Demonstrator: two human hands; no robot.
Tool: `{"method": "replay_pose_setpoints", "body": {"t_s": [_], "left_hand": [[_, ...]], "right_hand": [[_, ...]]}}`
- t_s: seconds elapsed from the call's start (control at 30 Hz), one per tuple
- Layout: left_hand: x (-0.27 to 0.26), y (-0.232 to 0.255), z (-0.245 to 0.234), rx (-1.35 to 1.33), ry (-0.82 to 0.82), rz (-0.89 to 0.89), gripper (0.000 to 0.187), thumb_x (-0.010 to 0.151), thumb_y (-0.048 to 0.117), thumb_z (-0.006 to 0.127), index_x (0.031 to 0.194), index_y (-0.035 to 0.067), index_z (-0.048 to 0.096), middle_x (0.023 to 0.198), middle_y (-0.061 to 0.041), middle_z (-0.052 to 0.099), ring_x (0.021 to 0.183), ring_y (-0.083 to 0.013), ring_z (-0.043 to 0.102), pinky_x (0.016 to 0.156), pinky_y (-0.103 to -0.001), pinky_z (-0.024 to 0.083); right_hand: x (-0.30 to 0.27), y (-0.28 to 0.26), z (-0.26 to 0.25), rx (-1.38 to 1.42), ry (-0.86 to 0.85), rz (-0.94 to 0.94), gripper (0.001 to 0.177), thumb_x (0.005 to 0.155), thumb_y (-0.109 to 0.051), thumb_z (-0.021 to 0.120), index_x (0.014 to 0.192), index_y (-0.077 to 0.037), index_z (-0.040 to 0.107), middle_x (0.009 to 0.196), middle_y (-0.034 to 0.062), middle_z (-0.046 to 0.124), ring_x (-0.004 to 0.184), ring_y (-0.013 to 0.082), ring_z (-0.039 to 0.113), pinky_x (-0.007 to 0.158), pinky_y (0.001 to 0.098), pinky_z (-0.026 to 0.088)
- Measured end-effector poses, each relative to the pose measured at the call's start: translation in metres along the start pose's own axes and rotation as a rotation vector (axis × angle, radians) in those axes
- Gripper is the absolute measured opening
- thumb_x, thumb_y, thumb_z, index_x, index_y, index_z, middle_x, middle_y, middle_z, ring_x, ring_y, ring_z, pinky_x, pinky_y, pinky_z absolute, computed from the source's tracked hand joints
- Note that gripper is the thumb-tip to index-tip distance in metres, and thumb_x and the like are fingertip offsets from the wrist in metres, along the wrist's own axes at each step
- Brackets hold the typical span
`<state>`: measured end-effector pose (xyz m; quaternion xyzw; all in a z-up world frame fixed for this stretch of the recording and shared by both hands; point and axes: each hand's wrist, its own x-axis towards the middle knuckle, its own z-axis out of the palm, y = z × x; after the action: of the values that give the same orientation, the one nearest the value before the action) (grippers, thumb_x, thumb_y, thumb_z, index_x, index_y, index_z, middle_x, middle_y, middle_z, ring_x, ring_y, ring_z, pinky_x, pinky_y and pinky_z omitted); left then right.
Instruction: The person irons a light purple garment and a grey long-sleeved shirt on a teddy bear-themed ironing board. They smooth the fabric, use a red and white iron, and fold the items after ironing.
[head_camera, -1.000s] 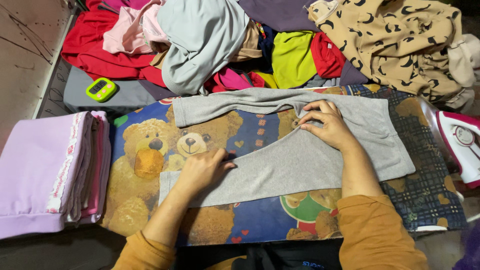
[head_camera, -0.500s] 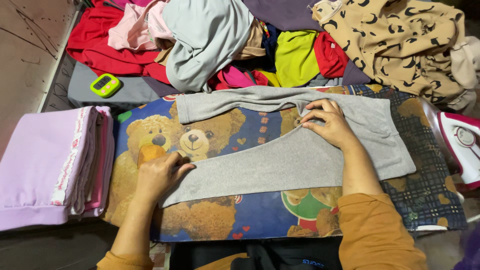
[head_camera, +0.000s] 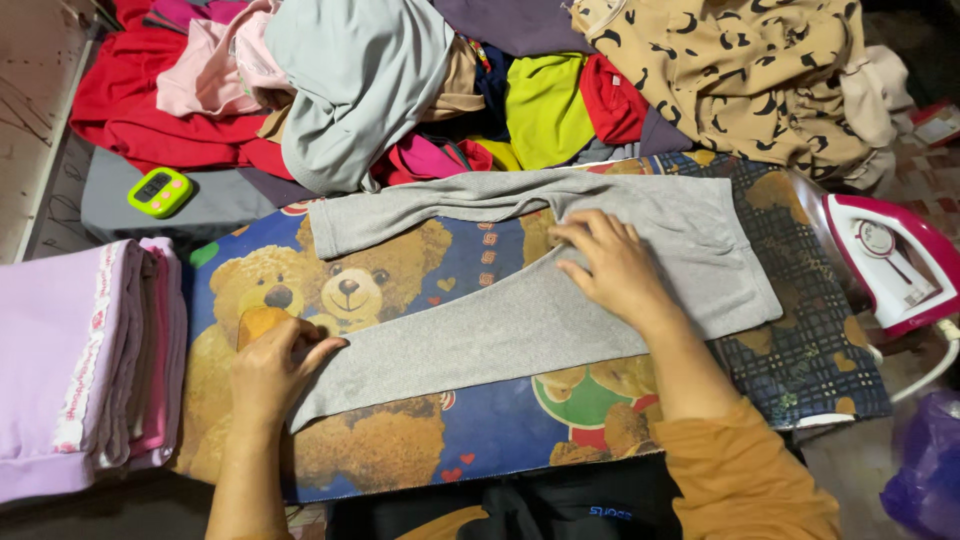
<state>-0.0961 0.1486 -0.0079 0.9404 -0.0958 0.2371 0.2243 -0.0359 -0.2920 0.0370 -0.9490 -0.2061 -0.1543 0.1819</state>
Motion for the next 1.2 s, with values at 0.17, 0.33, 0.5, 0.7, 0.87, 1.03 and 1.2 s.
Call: {"method": "replay_pose_setpoints", "body": {"t_s": [0.17,0.33,0.5,0.7,0.87,1.03,1.2], "left_hand": [[0.021,0.025,-0.025,0.199,-0.183,0.016,0.044,0.073,0.037,0.085,0.105,0.011,0.072,0.099,-0.007,0.067,0.097,-0.0286,0.064,0.085,-0.042,0.049],[0.05,0.118,0.008,-0.15,-0.2,0.267,0.047,0.081,0.018,0.078,0.124,0.008,0.064,0.126,-0.014,0.063,0.113,-0.0359,0.059,0.097,-0.048,0.046],[0.059,0.242,0.109,-0.263,-0.257,0.612,0.058,0.091,0.032,0.07,0.143,0.012,0.054,0.144,-0.014,0.057,0.137,-0.0325,0.053,0.119,-0.052,0.036],[0.064,0.266,0.18,-0.3,-0.293,0.503,0.078,0.093,0.056,0.06,0.154,0.011,0.044,0.158,-0.017,0.042,0.15,-0.037,0.034,0.123,-0.055,0.023],[0.062,0.258,0.19,-0.205,-0.327,0.55,0.085,0.093,0.065,0.053,0.156,0.009,0.041,0.163,-0.016,0.038,0.155,-0.0344,0.029,0.126,-0.053,0.017],[0.061,0.259,0.19,-0.208,-0.33,0.535,0.086,0.092,0.066,0.052,0.156,0.01,0.041,0.164,-0.017,0.037,0.156,-0.0337,0.028,0.126,-0.053,0.017],[0.063,0.26,0.188,-0.201,-0.356,0.53,0.087,0.091,0.067,0.053,0.156,0.01,0.04,0.163,-0.016,0.036,0.155,-0.0334,0.026,0.126,-0.053,0.015]], "right_hand": [[-0.037,0.066,-0.02,0.004,0.195,0.316,0.021,0.097,-0.013,0.07,0.118,-0.014,0.071,0.111,0.0097,0.065,0.101,0.0299,0.066,0.087,0.0405,0.053],[-0.07,0.181,-0.015,-0.352,0.4,0.541,0.03,0.098,-0.028,0.078,0.119,-0.007,0.073,0.108,0.0118,0.066,0.107,0.0377,0.059,0.087,0.0478,0.05],[-0.085,0.198,0.005,-0.261,0.433,0.652,0.031,0.093,-0.033,0.083,0.109,-0.009,0.075,0.1,0.012,0.065,0.104,0.0382,0.058,0.088,0.0481,0.048],[-0.083,0.196,0.006,-0.179,0.46,0.552,0.032,0.098,-0.025,0.08,0.115,-0.007,0.061,0.104,0.0126,0.066,0.1,0.0379,0.064,0.082,0.0499,0.05],[-0.076,0.212,-0.003,-0.238,0.518,0.576,0.029,0.1,-0.025,0.081,0.115,-0.01,0.06,0.101,0.0103,0.071,0.093,0.0372,0.068,0.076,0.0499,0.051],[-0.078,0.209,-0.009,-0.257,0.412,0.73,0.034,0.1,-0.039,0.078,0.116,-0.012,0.066,0.095,0.0112,0.071,0.088,0.0377,0.069,0.075,0.05,0.051],[-0.11,0.187,-0.037,-0.268,0.135,0.854,0.044,0.102,-0.054,0.065,0.116,-0.013,0.068,0.099,0.0129,0.074,0.091,0.0406,0.071,0.076,0.0522,0.053]]}}
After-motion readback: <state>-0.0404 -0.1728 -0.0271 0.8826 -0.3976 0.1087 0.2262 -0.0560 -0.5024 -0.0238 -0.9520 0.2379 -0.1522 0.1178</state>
